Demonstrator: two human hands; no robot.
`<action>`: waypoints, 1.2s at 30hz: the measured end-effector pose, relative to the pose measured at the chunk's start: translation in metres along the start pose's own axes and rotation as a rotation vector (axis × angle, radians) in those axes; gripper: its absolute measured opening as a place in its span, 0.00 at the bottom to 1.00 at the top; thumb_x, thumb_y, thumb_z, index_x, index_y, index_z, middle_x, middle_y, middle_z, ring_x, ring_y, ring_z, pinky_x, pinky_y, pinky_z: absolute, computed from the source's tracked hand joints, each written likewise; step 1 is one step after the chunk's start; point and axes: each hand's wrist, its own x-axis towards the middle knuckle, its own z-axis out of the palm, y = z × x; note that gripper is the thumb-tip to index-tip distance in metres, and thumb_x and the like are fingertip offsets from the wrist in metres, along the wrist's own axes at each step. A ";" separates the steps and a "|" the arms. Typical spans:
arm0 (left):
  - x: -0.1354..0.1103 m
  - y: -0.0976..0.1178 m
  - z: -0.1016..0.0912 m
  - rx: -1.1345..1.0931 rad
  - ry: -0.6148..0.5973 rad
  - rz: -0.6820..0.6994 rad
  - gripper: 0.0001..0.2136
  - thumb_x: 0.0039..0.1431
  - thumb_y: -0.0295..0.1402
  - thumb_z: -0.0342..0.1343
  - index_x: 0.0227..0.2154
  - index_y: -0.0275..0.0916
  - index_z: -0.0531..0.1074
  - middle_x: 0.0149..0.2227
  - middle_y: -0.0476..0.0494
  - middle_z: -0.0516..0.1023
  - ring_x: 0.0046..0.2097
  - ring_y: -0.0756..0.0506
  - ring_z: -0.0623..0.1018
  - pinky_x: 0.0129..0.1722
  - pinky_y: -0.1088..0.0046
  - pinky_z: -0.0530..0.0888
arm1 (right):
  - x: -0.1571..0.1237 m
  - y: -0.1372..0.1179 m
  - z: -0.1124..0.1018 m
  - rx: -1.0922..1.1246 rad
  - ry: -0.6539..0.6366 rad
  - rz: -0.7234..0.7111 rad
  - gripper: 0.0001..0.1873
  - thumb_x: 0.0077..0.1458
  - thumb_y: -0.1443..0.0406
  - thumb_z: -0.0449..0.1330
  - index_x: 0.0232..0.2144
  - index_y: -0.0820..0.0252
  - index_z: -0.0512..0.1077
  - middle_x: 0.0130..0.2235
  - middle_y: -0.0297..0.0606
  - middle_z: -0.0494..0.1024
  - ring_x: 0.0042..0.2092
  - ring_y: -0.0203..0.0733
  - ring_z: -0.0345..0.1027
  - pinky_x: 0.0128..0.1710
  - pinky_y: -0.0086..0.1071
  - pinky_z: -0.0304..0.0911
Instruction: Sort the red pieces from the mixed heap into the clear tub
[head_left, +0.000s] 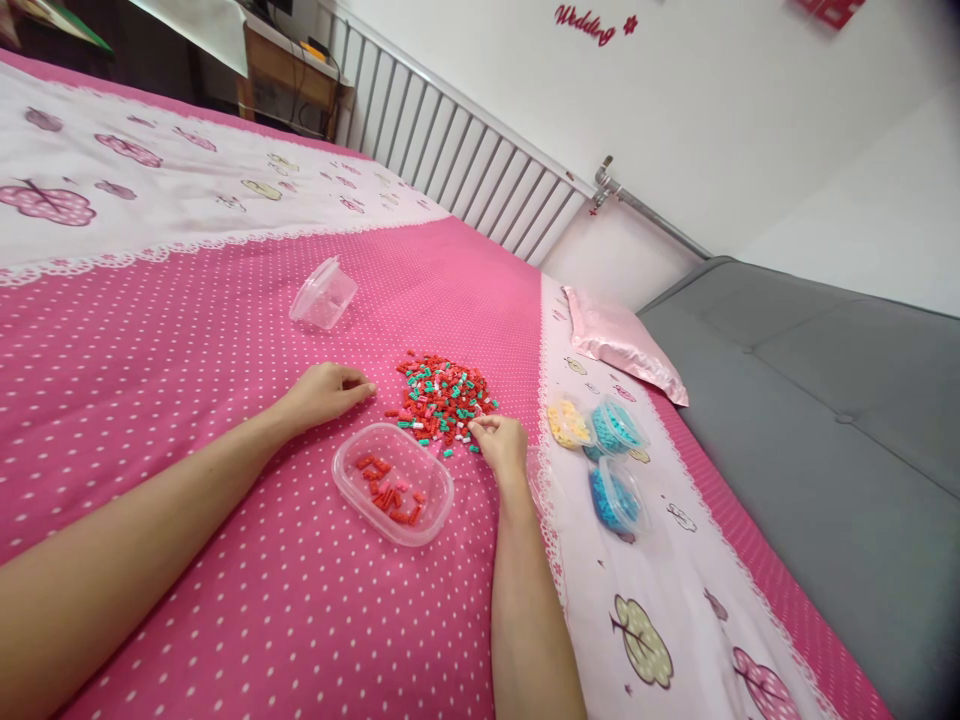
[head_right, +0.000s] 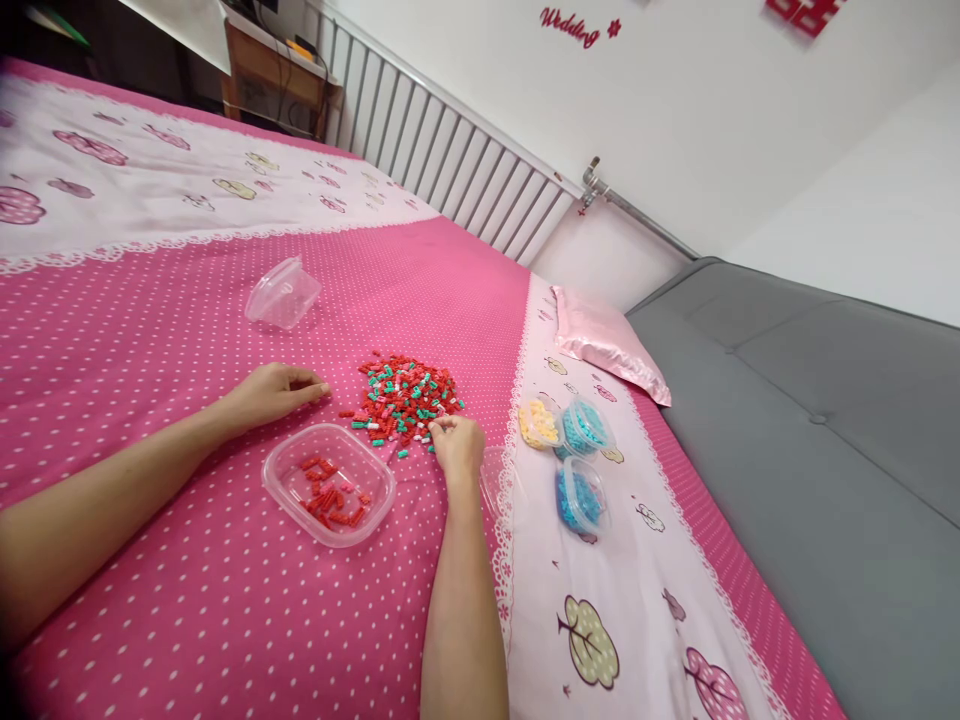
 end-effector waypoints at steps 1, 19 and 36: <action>0.000 0.000 0.000 -0.001 -0.001 0.001 0.20 0.48 0.49 0.45 0.21 0.36 0.70 0.17 0.49 0.66 0.24 0.49 0.66 0.26 0.74 0.58 | 0.001 0.001 0.000 0.050 -0.003 0.009 0.07 0.36 0.60 0.64 0.20 0.57 0.77 0.16 0.29 0.69 0.24 0.36 0.61 0.28 0.29 0.56; 0.001 -0.002 0.001 -0.006 0.006 0.004 0.21 0.48 0.49 0.45 0.22 0.35 0.71 0.17 0.49 0.67 0.24 0.49 0.67 0.26 0.74 0.59 | 0.004 -0.020 -0.027 1.562 -0.315 0.576 0.01 0.47 0.68 0.58 0.26 0.61 0.68 0.30 0.37 0.73 0.29 0.29 0.68 0.15 0.13 0.54; 0.001 -0.003 0.002 -0.010 -0.001 0.004 0.21 0.48 0.49 0.45 0.22 0.35 0.71 0.18 0.49 0.67 0.25 0.48 0.67 0.26 0.74 0.59 | 0.004 0.004 0.007 0.546 0.007 0.172 0.12 0.34 0.62 0.66 0.26 0.63 0.76 0.24 0.33 0.77 0.28 0.33 0.68 0.27 0.24 0.61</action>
